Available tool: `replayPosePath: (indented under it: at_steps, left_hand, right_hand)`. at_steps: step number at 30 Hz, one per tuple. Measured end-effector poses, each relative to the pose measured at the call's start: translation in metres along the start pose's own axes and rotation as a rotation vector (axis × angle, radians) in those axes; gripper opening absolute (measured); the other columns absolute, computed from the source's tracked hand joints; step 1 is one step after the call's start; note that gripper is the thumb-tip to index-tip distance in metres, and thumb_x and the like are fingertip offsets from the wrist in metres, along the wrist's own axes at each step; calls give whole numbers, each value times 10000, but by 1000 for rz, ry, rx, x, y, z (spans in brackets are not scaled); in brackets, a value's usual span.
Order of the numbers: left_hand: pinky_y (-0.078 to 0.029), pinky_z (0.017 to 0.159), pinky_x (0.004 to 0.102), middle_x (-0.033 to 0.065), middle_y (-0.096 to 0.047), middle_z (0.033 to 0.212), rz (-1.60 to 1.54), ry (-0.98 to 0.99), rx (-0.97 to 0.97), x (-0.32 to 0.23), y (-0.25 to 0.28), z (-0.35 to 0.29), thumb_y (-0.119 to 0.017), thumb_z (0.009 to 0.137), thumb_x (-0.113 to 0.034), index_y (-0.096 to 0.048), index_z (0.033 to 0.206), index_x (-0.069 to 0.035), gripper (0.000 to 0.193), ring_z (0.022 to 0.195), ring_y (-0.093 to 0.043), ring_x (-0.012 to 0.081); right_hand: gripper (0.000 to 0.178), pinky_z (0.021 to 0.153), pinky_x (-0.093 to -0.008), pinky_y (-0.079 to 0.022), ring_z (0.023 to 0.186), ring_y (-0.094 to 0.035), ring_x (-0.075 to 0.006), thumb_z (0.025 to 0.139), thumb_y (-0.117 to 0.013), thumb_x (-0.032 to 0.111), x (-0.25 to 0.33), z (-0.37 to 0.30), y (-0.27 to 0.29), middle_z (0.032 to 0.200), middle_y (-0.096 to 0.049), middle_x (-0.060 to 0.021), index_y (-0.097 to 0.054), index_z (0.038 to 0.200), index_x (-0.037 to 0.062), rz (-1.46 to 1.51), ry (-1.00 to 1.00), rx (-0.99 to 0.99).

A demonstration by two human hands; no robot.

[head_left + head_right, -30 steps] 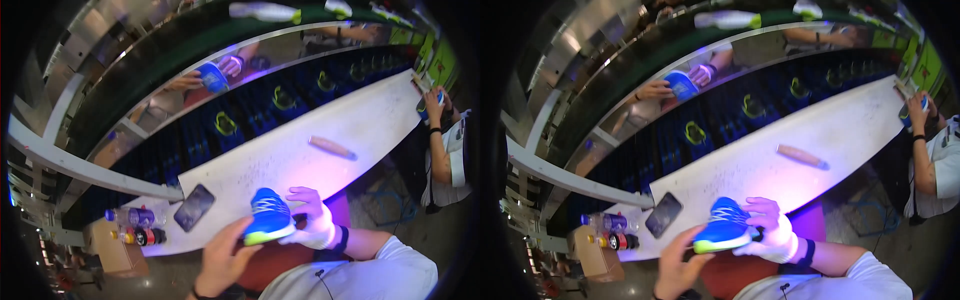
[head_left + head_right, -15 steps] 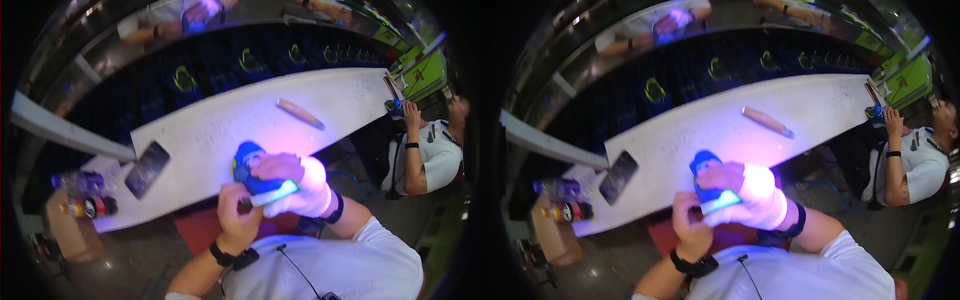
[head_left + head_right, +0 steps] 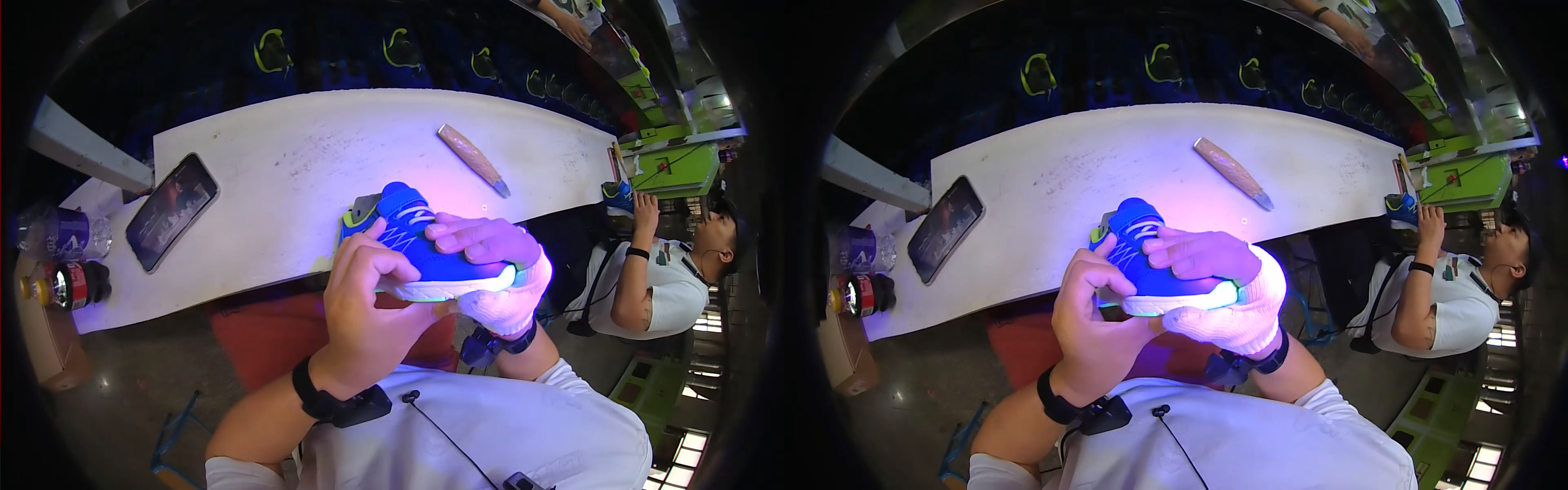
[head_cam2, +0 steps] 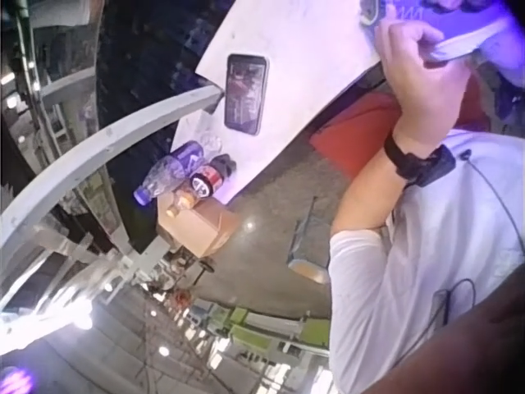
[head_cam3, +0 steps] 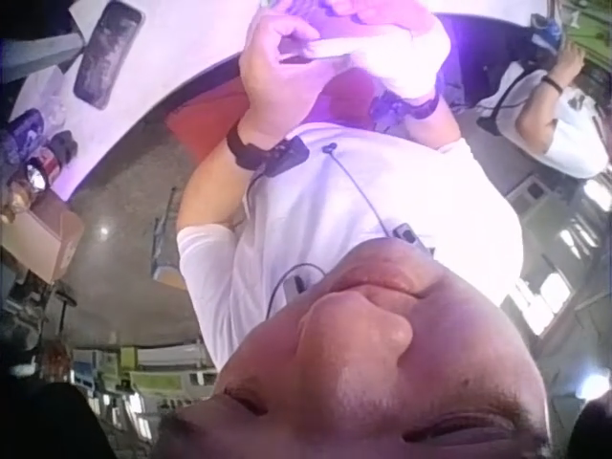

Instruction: The worker is in a shoe manufacturing facility, assembling athletic shoes on a production line, using a handheld tool and their hands to secure soles and check the quality of blue and green shoes.

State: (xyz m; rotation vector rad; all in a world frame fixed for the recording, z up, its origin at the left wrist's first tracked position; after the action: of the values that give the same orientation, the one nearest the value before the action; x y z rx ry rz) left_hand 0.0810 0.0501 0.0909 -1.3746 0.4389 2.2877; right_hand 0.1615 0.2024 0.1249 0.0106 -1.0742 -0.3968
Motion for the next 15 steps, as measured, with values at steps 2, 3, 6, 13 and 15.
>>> replayPosePath:
  at_steps: [2, 3, 6, 13, 15]
  left_hand:
    - [-522, 1028, 533, 82, -584, 889, -24, 57, -6, 4, -5, 7, -1008, 641, -228, -579, 920, -83, 532, 832, -601, 317]
    - [-505, 1047, 539, 80, -565, 879, 25, 65, 27, 5, -8, 12, -1017, 618, -213, -571, 906, -78, 548, 837, -585, 303]
    - [-503, 1007, 489, 100, -562, 910, 165, 72, 136, 3, -15, 20, -1016, 584, -211, -589, 874, -69, 535, 879, -567, 331]
    - [-478, 1109, 410, 142, -621, 1361, 47, 281, 346, 52, 58, 9, -962, 660, -110, -696, 1237, -56, 638, 1273, -601, 311]
    - [-474, 1123, 406, 141, -626, 1386, 73, 228, 363, 30, 71, 36, -964, 654, -103, -672, 1312, -56, 721, 1305, -598, 303]
  right_hand:
    - [481, 1094, -613, -513, 1099, -741, -426, 843, -922, 288, -4, -4, 8, 1093, -754, -231, -629, 1140, 49, -23, -72, -87]
    - [462, 1094, -622, -512, 1134, -725, -435, 865, -902, 294, -5, -5, 12, 1112, -742, -252, -623, 1133, 42, 33, -92, -115]
    - [493, 1101, -620, -505, 1196, -695, -449, 879, -886, 328, -8, -16, 30, 1164, -723, -276, -619, 1163, 26, 98, -110, -179]
    - [601, 860, -365, -607, 987, -766, -242, 1016, -656, 527, -73, -52, 80, 1092, -773, -190, -704, 1159, -55, -197, -591, -243]
    - [565, 930, -371, -572, 1027, -740, -223, 1115, -501, 486, -97, -43, 39, 1066, -762, -169, -699, 1175, -40, 346, -748, -489]
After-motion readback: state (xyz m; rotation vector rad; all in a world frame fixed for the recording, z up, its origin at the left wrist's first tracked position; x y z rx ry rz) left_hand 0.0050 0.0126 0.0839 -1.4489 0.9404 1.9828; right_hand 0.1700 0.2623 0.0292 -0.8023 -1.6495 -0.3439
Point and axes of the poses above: each hand's wrist, its own z-axis towards the middle knuckle, its own y-axis out of the back of the hand, x = y × z, the point moved 5 cm from there along z, towards the middle knuckle
